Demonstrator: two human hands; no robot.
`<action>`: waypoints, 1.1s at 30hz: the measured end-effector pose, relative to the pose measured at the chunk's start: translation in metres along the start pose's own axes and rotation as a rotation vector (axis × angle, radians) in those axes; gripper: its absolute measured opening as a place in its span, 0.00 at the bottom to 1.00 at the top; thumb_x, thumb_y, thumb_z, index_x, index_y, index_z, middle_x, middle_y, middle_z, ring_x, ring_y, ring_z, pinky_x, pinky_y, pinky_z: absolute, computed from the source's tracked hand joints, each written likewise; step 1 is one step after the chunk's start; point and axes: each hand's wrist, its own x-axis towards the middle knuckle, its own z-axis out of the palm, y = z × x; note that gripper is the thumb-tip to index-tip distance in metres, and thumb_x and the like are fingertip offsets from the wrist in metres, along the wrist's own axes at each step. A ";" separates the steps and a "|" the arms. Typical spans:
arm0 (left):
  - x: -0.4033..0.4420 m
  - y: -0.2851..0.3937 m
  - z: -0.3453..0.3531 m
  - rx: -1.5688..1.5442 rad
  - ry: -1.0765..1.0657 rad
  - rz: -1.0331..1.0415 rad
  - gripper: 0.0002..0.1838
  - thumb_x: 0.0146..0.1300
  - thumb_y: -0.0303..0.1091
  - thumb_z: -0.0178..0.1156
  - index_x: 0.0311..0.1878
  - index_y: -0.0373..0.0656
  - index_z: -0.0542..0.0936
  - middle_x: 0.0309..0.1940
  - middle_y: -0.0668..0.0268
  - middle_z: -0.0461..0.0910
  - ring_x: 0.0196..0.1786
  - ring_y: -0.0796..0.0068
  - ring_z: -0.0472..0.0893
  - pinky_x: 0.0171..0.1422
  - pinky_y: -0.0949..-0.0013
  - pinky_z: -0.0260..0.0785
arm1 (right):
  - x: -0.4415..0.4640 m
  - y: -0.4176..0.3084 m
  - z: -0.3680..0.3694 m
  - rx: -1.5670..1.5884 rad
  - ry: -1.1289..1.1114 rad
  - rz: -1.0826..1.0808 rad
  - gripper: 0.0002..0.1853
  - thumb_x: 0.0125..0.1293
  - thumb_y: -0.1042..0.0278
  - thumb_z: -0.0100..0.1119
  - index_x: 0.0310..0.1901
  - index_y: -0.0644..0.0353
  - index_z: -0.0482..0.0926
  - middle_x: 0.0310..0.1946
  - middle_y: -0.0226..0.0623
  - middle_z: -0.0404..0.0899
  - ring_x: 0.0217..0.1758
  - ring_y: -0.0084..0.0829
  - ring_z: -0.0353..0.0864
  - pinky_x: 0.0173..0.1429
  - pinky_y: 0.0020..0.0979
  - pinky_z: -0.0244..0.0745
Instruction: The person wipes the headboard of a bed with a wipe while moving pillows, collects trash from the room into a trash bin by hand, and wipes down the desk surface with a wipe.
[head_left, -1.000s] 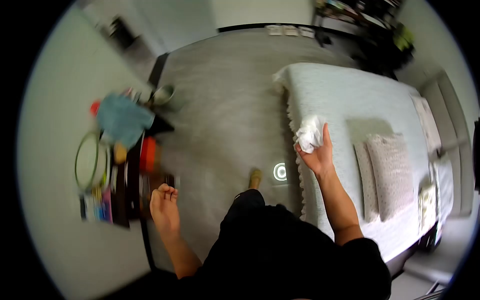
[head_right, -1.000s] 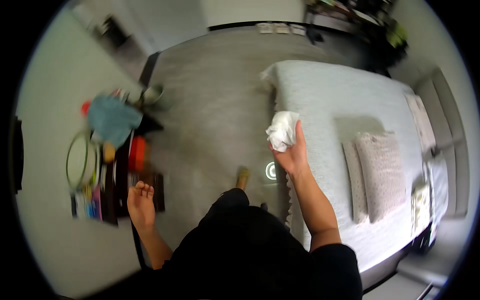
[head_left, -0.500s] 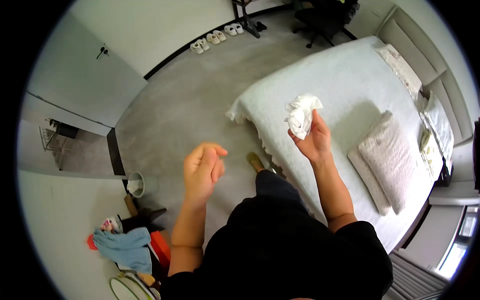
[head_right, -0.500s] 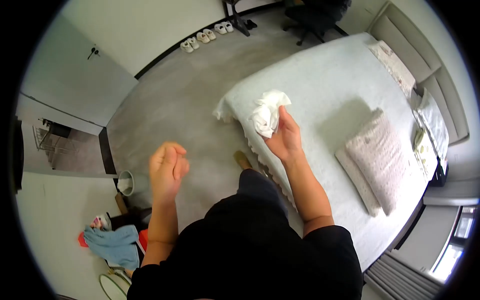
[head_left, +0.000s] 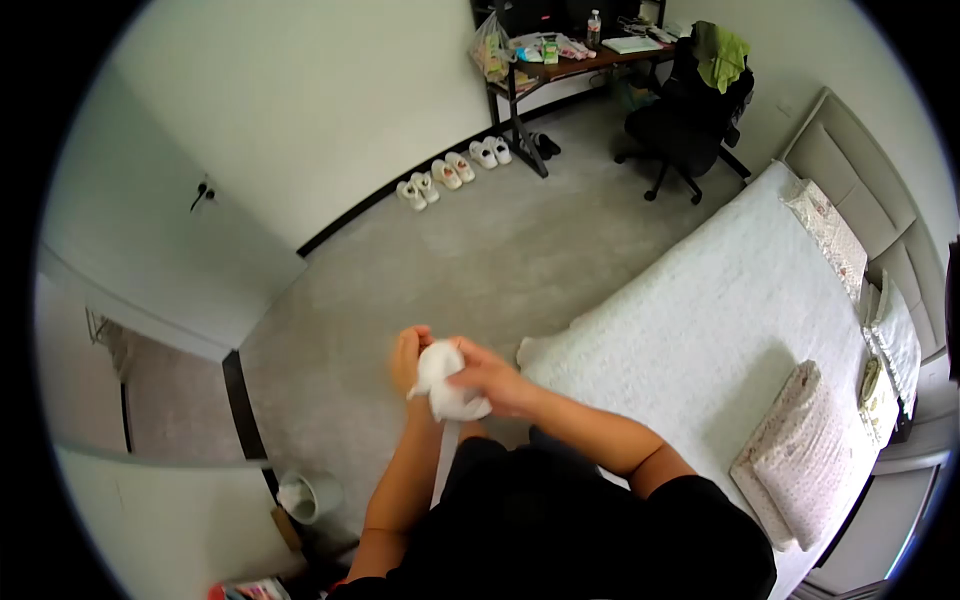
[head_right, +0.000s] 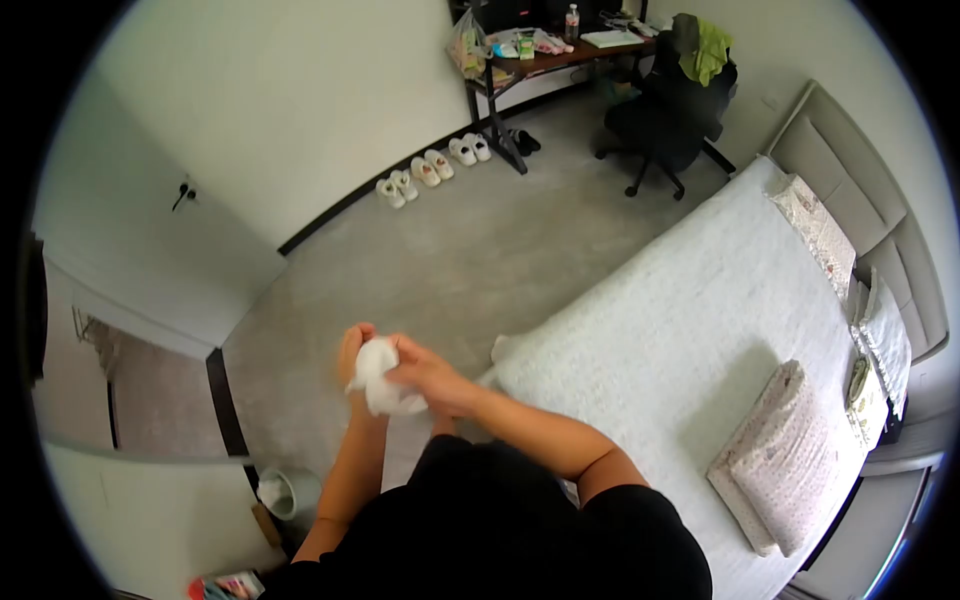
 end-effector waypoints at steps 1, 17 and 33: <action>0.030 -0.006 0.008 0.019 -0.049 -0.008 0.13 0.68 0.34 0.43 0.36 0.38 0.75 0.26 0.69 0.69 0.28 0.82 0.67 0.31 0.77 0.60 | 0.029 0.001 -0.010 -0.145 -0.010 -0.064 0.25 0.59 0.73 0.56 0.58 0.58 0.63 0.49 0.36 0.70 0.50 0.29 0.72 0.49 0.30 0.73; 0.352 -0.119 0.241 0.041 -0.408 -0.124 0.11 0.66 0.36 0.46 0.40 0.39 0.72 0.37 0.66 0.71 0.41 0.75 0.68 0.49 0.71 0.63 | 0.245 -0.161 -0.169 -0.863 0.969 -0.732 0.17 0.60 0.78 0.54 0.52 0.63 0.75 0.41 0.37 0.74 0.35 0.23 0.72 0.40 0.22 0.68; 0.620 -0.259 0.543 0.694 -0.725 0.682 0.11 0.55 0.25 0.55 0.43 0.38 0.73 0.40 0.57 0.74 0.46 0.56 0.72 0.53 0.59 0.61 | 0.321 -0.497 -0.495 -0.014 0.859 -0.401 0.25 0.58 0.81 0.48 0.59 0.68 0.64 0.42 0.39 0.76 0.39 0.27 0.77 0.43 0.28 0.74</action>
